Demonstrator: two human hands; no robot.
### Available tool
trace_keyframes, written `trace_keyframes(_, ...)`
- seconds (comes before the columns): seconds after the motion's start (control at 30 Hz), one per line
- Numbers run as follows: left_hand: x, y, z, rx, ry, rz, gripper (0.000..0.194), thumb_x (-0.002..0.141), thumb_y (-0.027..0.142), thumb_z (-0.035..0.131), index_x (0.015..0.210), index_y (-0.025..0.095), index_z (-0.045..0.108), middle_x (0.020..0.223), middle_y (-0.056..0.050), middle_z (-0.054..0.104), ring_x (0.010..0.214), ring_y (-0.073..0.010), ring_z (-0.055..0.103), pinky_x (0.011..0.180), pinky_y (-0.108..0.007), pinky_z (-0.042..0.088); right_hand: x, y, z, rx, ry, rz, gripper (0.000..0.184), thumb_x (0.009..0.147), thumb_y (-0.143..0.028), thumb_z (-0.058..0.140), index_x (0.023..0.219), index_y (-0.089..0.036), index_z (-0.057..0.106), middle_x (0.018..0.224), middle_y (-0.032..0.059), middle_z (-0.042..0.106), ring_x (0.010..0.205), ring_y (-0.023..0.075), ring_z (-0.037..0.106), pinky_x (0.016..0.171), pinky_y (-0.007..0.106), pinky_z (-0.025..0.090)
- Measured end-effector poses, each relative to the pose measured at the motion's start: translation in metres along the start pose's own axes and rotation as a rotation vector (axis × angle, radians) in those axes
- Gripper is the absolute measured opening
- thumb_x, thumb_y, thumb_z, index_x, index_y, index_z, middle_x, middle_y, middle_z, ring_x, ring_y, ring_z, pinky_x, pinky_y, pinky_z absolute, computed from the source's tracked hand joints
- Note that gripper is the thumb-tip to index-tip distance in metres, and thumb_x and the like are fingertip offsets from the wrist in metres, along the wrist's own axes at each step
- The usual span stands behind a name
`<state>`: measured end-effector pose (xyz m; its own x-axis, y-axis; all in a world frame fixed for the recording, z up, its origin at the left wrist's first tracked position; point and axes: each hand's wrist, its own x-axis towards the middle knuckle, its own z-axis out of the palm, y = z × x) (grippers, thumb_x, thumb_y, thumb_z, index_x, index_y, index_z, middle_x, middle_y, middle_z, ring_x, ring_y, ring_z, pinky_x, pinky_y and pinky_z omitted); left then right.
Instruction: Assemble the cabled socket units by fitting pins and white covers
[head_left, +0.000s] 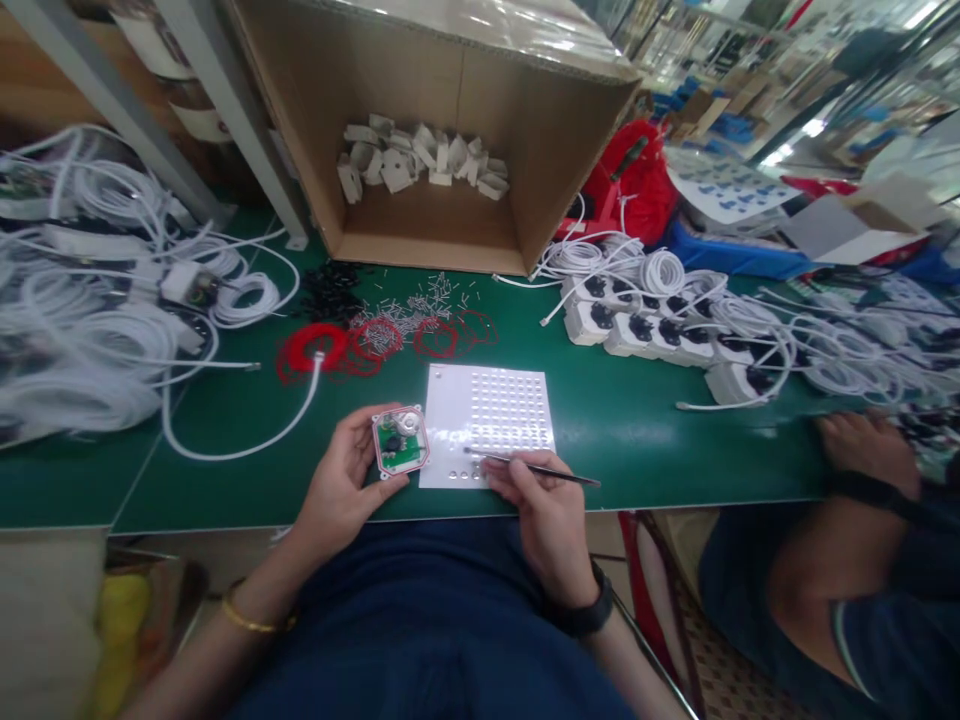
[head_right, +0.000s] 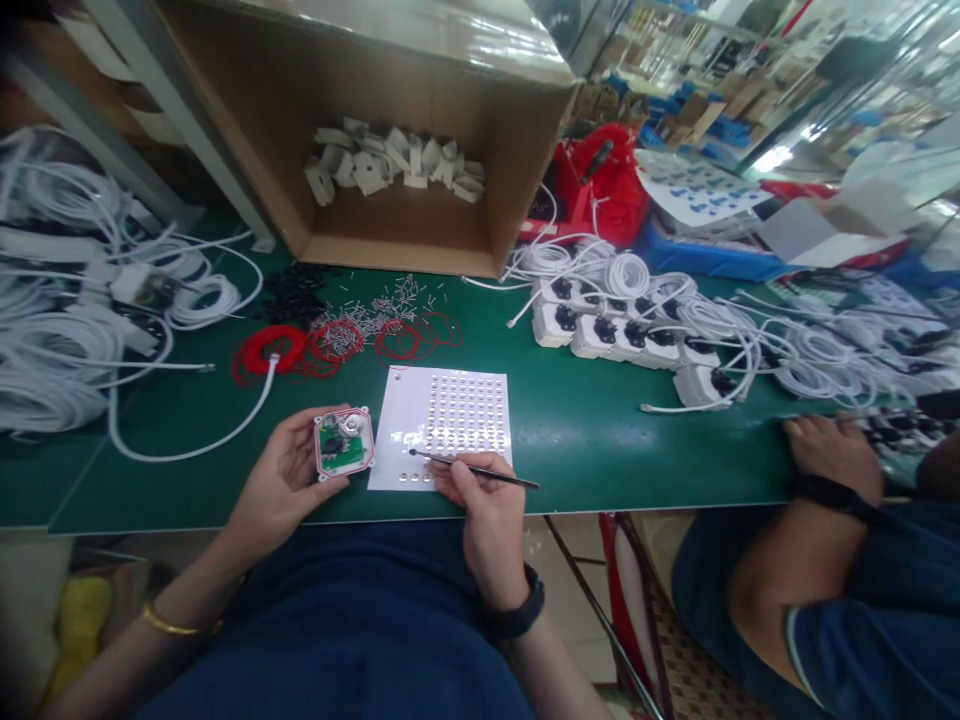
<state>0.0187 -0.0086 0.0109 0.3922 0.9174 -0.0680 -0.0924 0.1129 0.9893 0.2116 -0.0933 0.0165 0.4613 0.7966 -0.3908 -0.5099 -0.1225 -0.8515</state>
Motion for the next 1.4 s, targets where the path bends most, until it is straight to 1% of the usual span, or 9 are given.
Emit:
trace_keyframes(0.1,-0.001,-0.002,0.0,-0.008,-0.003,0.021,0.063,0.068,0.017,0.074,0.121,0.019,0.04,0.132,-0.014,0.047,0.124,-0.0264,0.047,0.106,-0.044,0.038,0.007,-0.009,0.023,0.145,-0.163,0.091,0.026,0.068,-0.033,0.077,0.078,-0.019,0.058,0.077,0.0044,0.073,0.078,0.0187,0.07,0.073,0.03,0.056)
trace_keyframes(0.2,-0.004,-0.003,0.001,-0.005,0.0,0.032,0.065,0.067,0.016,0.075,0.122,0.019,0.04,0.131,-0.014,0.049,0.123,-0.0269,0.048,0.106,-0.046,0.037,0.012,-0.013,0.051,0.184,-0.298,0.134,0.025,0.069,-0.034,0.077,0.075,-0.019,0.057,0.074,0.0034,0.072,0.078,0.0193,0.069,0.08,0.035,0.053)
trace_keyframes(0.27,-0.006,-0.004,0.0,-0.006,0.011,0.043,0.065,0.068,0.016,0.075,0.123,0.02,0.04,0.132,-0.014,0.049,0.123,-0.0265,0.049,0.106,-0.046,0.038,0.011,-0.012,0.063,0.169,-0.318,0.118,0.024,0.068,-0.032,0.078,0.073,-0.019,0.058,0.074,0.0032,0.072,0.075,0.0186,0.069,0.079,0.034,0.053)
trace_keyframes(0.33,-0.007,-0.006,0.0,-0.011,0.023,0.058,0.065,0.068,0.015,0.075,0.123,0.021,0.04,0.133,-0.013,0.047,0.123,-0.026,0.048,0.106,-0.045,0.038,0.01,-0.01,0.069,0.147,-0.303,0.095,0.022,0.067,-0.03,0.078,0.072,-0.019,0.059,0.076,0.0035,0.073,0.071,0.0174,0.067,0.076,0.032,0.052)
trace_keyframes(0.53,-0.008,-0.011,-0.001,-0.003,0.03,0.098,0.067,0.068,0.015,0.074,0.125,0.02,0.04,0.134,-0.014,0.047,0.125,-0.0268,0.047,0.106,-0.045,0.039,0.007,-0.006,0.069,0.061,-0.22,0.004,0.019,0.067,-0.03,0.077,0.071,-0.019,0.062,0.078,0.0039,0.072,0.075,0.0192,0.066,0.077,0.034,0.05)
trace_keyframes(0.7,-0.008,-0.011,-0.001,-0.022,0.026,0.119,0.067,0.069,0.011,0.074,0.126,0.023,0.04,0.135,-0.012,0.046,0.125,-0.0249,0.047,0.106,-0.042,0.039,0.007,-0.005,0.069,0.033,-0.222,-0.004,0.017,0.068,-0.03,0.076,0.072,-0.019,0.064,0.08,0.0042,0.072,0.077,0.0195,0.066,0.08,0.036,0.049)
trace_keyframes(0.93,-0.008,-0.009,0.0,-0.017,0.036,0.097,0.066,0.069,0.012,0.073,0.125,0.023,0.04,0.136,-0.012,0.046,0.124,-0.0258,0.047,0.106,-0.044,0.04,0.006,-0.002,0.069,0.011,-0.227,-0.037,0.013,0.072,-0.028,0.073,0.074,-0.019,0.065,0.083,0.0046,0.072,0.08,0.0199,0.066,0.082,0.036,0.048)
trace_keyframes(1.03,-0.007,-0.01,-0.001,-0.018,0.05,0.093,0.067,0.067,0.013,0.074,0.125,0.021,0.041,0.135,-0.013,0.046,0.124,-0.0265,0.048,0.105,-0.045,0.04,0.005,-0.001,0.069,-0.009,-0.225,-0.049,0.012,0.073,-0.028,0.072,0.074,-0.019,0.065,0.083,0.0048,0.072,0.08,0.0201,0.066,0.081,0.036,0.048)
trace_keyframes(1.4,-0.008,-0.01,-0.001,-0.018,0.066,0.1,0.067,0.067,0.013,0.074,0.124,0.022,0.041,0.135,-0.012,0.046,0.123,-0.0261,0.048,0.105,-0.043,0.04,0.005,-0.001,0.071,-0.028,-0.221,-0.057,0.012,0.073,-0.027,0.072,0.074,-0.019,0.064,0.084,0.0045,0.072,0.079,0.019,0.065,0.08,0.035,0.048)
